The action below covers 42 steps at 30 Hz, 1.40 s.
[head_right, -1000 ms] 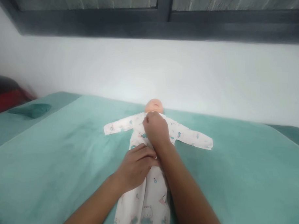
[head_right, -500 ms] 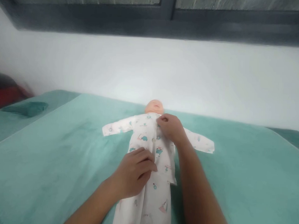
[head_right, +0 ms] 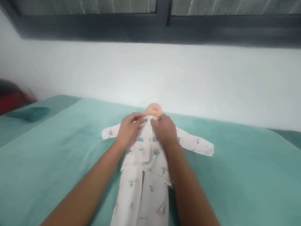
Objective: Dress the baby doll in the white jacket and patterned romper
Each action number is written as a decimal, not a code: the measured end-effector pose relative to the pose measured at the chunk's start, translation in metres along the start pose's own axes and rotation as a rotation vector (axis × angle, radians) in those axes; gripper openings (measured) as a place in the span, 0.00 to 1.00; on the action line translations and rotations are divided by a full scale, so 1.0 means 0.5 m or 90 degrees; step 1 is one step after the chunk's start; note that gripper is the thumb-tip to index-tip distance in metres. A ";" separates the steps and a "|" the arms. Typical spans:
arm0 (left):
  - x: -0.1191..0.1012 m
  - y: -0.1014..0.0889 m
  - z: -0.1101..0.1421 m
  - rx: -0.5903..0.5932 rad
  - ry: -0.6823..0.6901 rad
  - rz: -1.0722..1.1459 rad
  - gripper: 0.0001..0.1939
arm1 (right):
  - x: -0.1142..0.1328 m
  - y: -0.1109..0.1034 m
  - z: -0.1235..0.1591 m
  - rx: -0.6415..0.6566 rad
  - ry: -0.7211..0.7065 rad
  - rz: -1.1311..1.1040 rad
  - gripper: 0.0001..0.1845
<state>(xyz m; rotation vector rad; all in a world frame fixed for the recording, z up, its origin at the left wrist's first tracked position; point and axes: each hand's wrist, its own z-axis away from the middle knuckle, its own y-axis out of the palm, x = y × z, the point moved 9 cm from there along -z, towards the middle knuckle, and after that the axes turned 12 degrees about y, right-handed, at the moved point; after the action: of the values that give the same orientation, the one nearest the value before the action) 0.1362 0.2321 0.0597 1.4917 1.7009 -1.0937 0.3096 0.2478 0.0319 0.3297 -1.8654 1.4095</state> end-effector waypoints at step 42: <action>0.087 0.094 -0.060 0.095 -0.140 0.093 0.18 | 0.004 0.026 -0.013 0.171 -0.016 -0.234 0.22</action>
<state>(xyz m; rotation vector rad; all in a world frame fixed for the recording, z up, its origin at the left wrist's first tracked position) 0.1768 0.2801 0.0274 1.4985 1.3641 -1.2775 0.3031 0.2587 0.0250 0.7837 -1.5348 1.3975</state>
